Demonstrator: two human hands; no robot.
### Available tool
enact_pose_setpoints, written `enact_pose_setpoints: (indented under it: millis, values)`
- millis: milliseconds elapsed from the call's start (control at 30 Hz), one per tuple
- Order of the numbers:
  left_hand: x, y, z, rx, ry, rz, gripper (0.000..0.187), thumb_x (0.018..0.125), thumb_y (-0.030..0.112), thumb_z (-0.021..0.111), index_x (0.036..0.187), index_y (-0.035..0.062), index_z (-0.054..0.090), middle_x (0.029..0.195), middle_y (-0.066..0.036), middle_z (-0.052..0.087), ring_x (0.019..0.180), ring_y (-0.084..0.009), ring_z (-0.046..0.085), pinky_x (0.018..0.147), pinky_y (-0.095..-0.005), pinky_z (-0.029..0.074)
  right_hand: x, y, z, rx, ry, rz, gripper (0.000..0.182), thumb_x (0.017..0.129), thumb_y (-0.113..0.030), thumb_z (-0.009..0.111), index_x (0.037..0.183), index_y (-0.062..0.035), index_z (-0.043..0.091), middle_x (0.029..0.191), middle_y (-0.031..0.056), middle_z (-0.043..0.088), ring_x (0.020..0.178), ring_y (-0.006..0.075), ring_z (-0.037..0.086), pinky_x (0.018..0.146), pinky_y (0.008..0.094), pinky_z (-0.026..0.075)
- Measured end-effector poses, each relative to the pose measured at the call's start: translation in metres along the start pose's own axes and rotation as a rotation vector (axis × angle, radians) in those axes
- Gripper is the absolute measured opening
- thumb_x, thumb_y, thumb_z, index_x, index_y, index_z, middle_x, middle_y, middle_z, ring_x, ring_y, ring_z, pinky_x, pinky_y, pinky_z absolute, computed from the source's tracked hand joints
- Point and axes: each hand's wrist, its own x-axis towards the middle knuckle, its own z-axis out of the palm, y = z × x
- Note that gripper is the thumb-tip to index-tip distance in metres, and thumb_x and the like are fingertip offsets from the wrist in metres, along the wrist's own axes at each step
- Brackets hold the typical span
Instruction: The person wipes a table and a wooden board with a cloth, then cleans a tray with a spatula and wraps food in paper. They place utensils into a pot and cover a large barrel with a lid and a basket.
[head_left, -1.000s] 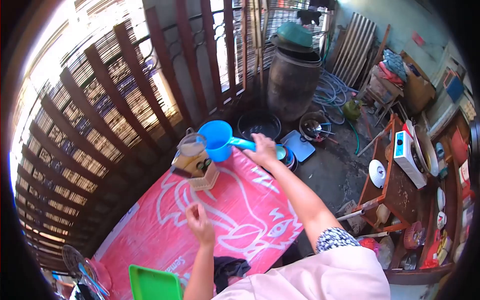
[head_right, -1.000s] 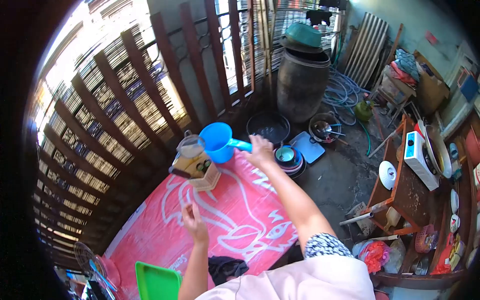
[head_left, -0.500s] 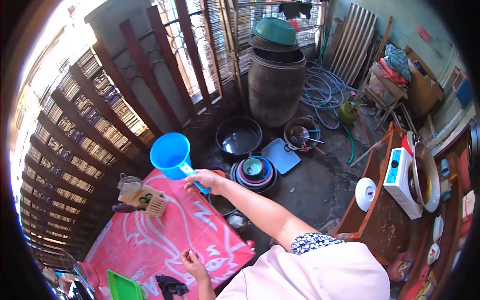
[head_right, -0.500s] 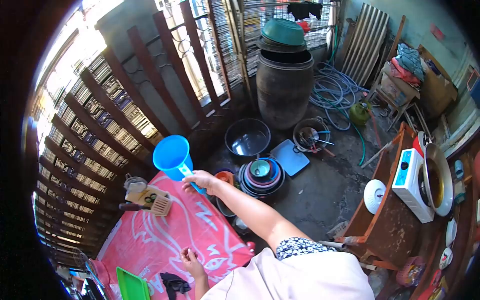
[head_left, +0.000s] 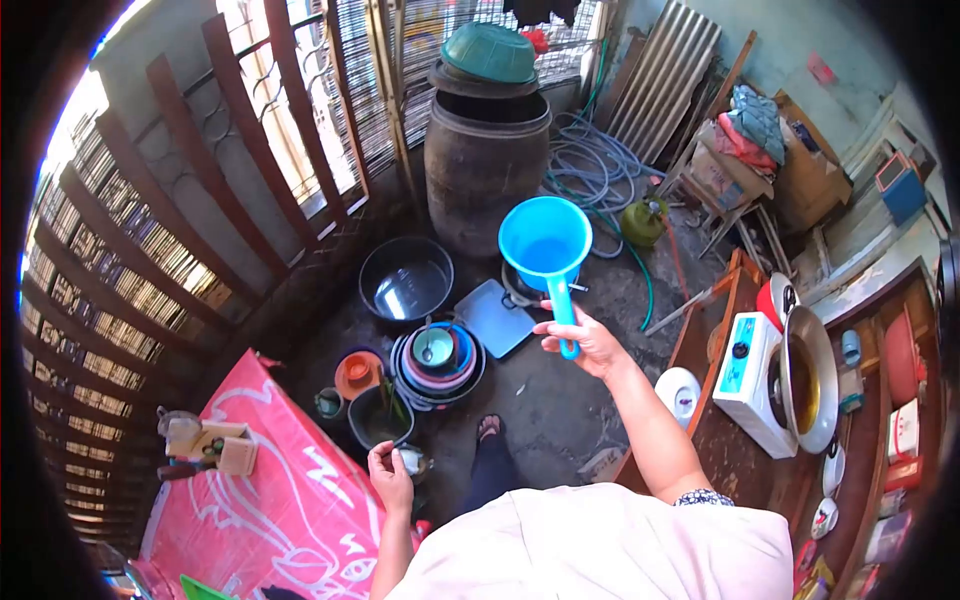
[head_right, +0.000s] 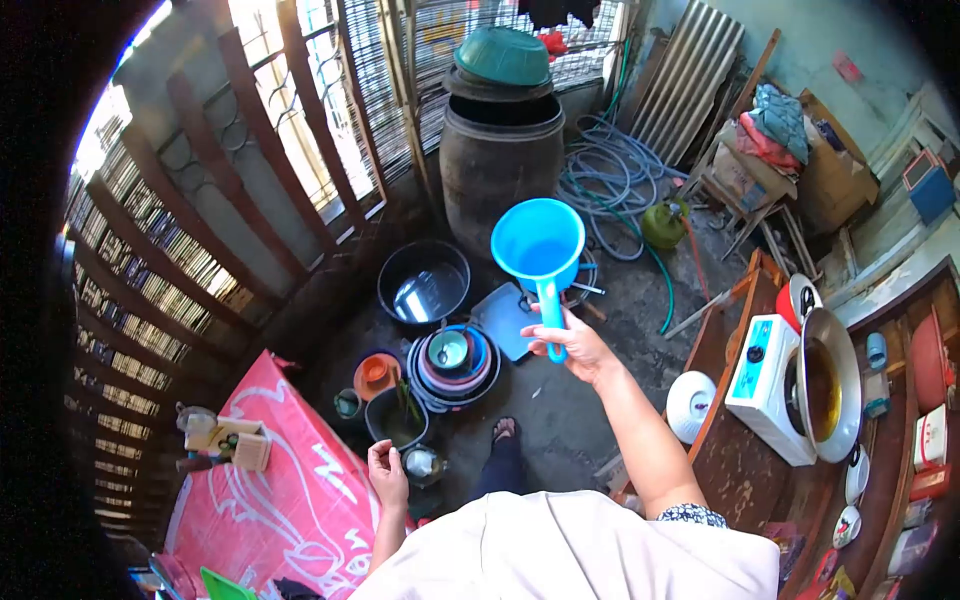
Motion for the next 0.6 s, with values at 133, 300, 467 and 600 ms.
enact_pose_setpoints:
  millis: [133,300,467,600]
  values:
    - [0.042,0.0,0.05,0.071,-0.046,0.072,0.012,0.079,0.004,0.053,0.091,0.0016,0.052,0.081,-0.002,0.051,0.066,-0.0079,0.047,0.061,-0.0209,0.041,0.038,-0.046,-0.04,0.014,0.105,-0.081,0.051,0.075,-0.006,0.059,0.12,-0.0058,0.036,0.091,0.0142,0.059,0.069,0.0169,0.06,0.065,0.0281,0.049]
    - [0.111,0.01,0.118,0.102,0.041,0.043,0.012,0.077,0.003,0.053,0.089,0.0016,0.053,0.08,-0.004,0.052,0.061,-0.0103,0.048,0.058,-0.0236,0.041,0.133,-0.113,-0.079,-0.019,0.178,-0.158,0.051,0.075,-0.003,0.057,0.12,-0.0039,0.035,0.086,0.0151,0.06,0.067,0.0195,0.061,0.062,0.0283,0.051]
    - [0.177,0.043,0.167,0.135,-0.063,0.045,0.013,0.077,0.005,0.054,0.09,0.0023,0.053,0.08,-0.006,0.053,0.061,-0.0124,0.05,0.058,-0.0247,0.042,0.229,-0.176,-0.104,-0.435,0.324,-0.374,0.034,0.073,-0.004,0.057,0.103,-0.0006,0.044,0.078,0.0116,0.06,0.063,0.0161,0.06,0.058,0.0256,0.049]
    - [0.213,0.071,0.185,0.14,-0.017,0.082,0.015,0.077,0.005,0.054,0.092,0.0025,0.053,0.082,-0.007,0.052,0.063,-0.0136,0.051,0.06,-0.0258,0.043,0.314,-0.213,-0.14,-1.174,0.599,-0.521,0.039,0.072,-0.008,0.057,0.109,-0.0013,0.045,0.075,0.0126,0.061,0.063,0.0195,0.061,0.059,0.0301,0.048]
